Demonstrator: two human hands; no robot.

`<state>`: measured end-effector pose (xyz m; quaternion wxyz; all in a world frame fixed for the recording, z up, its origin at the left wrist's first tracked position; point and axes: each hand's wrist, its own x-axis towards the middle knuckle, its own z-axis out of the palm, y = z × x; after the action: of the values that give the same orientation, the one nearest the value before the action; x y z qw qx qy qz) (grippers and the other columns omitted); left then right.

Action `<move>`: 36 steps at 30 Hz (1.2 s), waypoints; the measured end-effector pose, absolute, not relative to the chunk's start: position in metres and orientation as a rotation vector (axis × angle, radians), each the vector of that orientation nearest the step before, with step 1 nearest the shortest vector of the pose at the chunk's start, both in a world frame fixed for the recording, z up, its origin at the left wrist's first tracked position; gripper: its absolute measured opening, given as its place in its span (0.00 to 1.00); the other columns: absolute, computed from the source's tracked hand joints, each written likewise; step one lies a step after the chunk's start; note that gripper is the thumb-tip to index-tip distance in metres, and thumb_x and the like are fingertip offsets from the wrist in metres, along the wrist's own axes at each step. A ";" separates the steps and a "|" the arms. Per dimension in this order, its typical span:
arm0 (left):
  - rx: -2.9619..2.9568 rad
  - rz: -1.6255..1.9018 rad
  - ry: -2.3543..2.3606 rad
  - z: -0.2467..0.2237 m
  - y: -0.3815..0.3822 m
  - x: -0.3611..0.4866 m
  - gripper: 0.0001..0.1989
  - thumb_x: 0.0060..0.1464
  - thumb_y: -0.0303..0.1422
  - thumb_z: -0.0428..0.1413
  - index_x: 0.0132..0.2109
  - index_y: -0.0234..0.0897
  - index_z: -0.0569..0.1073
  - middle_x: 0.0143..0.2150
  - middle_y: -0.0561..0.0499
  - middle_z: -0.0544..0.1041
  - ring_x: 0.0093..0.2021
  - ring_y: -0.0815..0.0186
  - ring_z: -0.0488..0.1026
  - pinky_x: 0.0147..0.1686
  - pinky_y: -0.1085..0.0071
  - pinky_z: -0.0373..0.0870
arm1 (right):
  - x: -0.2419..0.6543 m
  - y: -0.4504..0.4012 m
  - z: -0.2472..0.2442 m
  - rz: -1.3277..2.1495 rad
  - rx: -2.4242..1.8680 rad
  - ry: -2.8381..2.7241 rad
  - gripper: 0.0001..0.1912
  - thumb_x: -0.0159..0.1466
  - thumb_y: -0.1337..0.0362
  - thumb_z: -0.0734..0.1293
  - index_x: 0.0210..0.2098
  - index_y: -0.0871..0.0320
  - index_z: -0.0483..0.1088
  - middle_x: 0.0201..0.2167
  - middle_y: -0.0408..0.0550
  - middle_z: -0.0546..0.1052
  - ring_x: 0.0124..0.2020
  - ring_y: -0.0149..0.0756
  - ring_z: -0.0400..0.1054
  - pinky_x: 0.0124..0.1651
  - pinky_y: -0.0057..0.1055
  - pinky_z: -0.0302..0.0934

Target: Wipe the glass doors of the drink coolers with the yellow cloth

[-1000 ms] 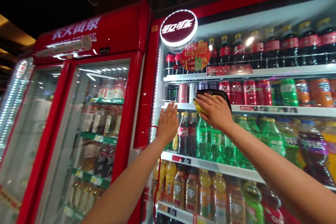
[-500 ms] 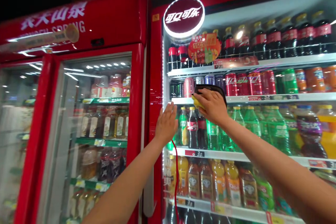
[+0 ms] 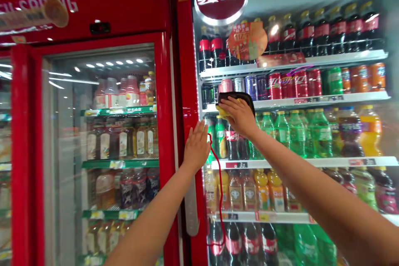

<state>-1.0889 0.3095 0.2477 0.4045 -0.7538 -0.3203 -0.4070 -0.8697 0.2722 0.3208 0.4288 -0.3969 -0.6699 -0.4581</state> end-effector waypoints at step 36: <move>-1.931 -0.962 -0.853 0.193 0.266 -1.116 0.32 0.63 0.27 0.46 0.73 0.27 0.53 0.75 0.37 0.54 0.76 0.54 0.48 0.73 0.50 0.49 | -0.889 0.264 0.195 -1.065 -0.910 -2.054 0.30 0.67 0.67 0.63 0.68 0.48 0.62 0.70 0.40 0.63 0.71 0.41 0.56 0.72 0.49 0.48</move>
<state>-1.1163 0.2655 0.1927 0.3994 -0.7629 -0.3373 -0.3803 -0.8886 0.2635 0.1946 0.3216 -0.3466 -0.7823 -0.4056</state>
